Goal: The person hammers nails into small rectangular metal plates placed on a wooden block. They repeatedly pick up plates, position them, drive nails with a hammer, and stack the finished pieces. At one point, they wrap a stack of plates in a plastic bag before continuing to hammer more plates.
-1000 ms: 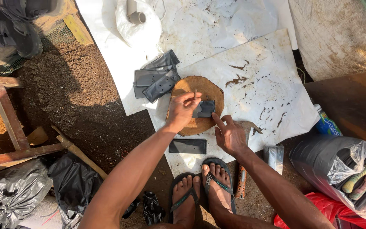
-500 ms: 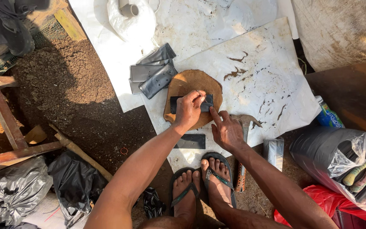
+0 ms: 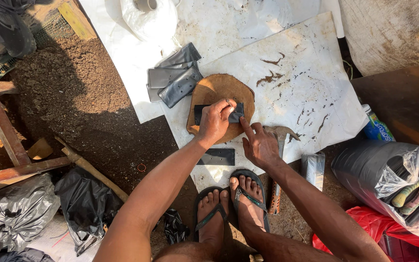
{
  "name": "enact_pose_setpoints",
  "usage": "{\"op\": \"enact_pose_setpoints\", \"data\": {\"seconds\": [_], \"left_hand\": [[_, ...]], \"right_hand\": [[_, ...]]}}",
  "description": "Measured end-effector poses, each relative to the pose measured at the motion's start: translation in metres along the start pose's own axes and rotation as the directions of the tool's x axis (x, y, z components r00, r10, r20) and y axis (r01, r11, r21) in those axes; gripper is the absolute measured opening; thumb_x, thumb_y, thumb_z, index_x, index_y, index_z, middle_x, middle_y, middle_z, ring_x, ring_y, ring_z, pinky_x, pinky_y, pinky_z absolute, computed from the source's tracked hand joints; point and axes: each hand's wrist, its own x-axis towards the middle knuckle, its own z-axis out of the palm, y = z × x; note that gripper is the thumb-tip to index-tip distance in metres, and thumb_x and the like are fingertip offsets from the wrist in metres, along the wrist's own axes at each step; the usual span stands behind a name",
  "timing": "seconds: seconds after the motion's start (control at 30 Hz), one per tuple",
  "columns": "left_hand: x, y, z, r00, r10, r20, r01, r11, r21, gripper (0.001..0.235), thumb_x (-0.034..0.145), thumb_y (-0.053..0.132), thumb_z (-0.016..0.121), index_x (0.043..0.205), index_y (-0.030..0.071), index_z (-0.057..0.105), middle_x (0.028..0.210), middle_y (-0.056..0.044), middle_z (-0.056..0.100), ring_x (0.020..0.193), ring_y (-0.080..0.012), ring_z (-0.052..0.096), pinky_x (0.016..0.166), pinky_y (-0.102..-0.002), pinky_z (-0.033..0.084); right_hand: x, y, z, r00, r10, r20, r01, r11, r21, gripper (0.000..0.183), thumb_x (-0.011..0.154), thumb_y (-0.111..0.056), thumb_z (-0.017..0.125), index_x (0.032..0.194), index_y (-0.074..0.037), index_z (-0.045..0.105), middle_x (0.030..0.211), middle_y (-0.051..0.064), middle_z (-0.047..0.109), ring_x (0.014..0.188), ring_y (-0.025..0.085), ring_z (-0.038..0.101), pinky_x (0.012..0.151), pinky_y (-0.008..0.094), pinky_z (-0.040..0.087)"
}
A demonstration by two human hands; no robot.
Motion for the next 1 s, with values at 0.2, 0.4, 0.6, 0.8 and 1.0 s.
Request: {"op": "enact_pose_setpoints", "data": {"seconds": [0.2,0.4,0.6,0.8,1.0], "left_hand": [[-0.002,-0.004,-0.001,0.969,0.246,0.029,-0.248,0.965,0.081,0.008,0.100,0.001,0.062,0.107,0.003,0.064,0.097,-0.016,0.073,0.085,-0.0317,0.073,0.067,-0.038,0.056],[-0.001,-0.010,0.002,0.964,0.237,0.118,-0.251,0.960,0.122,0.010,0.101,0.001,0.059,0.111,0.003,0.062,0.104,-0.017,0.072,0.089,-0.0348,0.074,0.067,-0.039,0.058],[-0.004,-0.010,0.000,0.965,0.250,0.086,-0.258,0.961,0.103,0.009,0.102,0.003,0.060,0.110,0.003,0.062,0.101,-0.017,0.072,0.089,-0.0345,0.074,0.068,-0.040,0.057],[-0.005,-0.009,-0.002,0.966,0.245,0.078,-0.252,0.963,0.098,0.008,0.103,0.004,0.061,0.110,0.004,0.062,0.100,-0.016,0.072,0.088,-0.0347,0.073,0.068,-0.040,0.056],[-0.006,-0.012,0.000,0.949,0.297,0.109,-0.308,0.946,0.102,0.011,0.102,0.002,0.060,0.113,0.003,0.061,0.105,-0.016,0.071,0.093,-0.0358,0.073,0.072,-0.039,0.060]], "right_hand": [[0.000,-0.001,-0.001,1.000,0.010,0.010,-0.010,1.000,0.001,0.073,0.090,-0.016,0.067,0.157,-0.013,0.038,0.115,0.019,0.061,0.076,0.035,0.070,0.068,0.051,0.059],[0.000,0.001,0.000,1.000,0.012,0.020,-0.011,1.000,-0.022,0.072,0.091,-0.017,0.068,0.157,-0.014,0.039,0.113,0.019,0.061,0.078,0.033,0.071,0.067,0.050,0.060],[-0.001,0.000,0.000,1.000,0.016,0.016,-0.015,1.000,-0.021,0.073,0.091,-0.017,0.068,0.157,-0.014,0.038,0.113,0.018,0.061,0.081,0.034,0.070,0.069,0.050,0.060],[-0.001,0.002,0.000,1.000,0.012,0.019,-0.012,1.000,-0.020,0.075,0.091,-0.017,0.068,0.158,-0.016,0.036,0.113,0.018,0.061,0.082,0.034,0.071,0.068,0.050,0.060],[-0.003,0.009,0.008,0.996,0.085,-0.031,-0.079,0.983,0.165,0.066,0.094,-0.019,0.066,0.153,-0.006,0.039,0.115,0.022,0.063,0.063,0.028,0.068,0.048,0.046,0.058]]}}
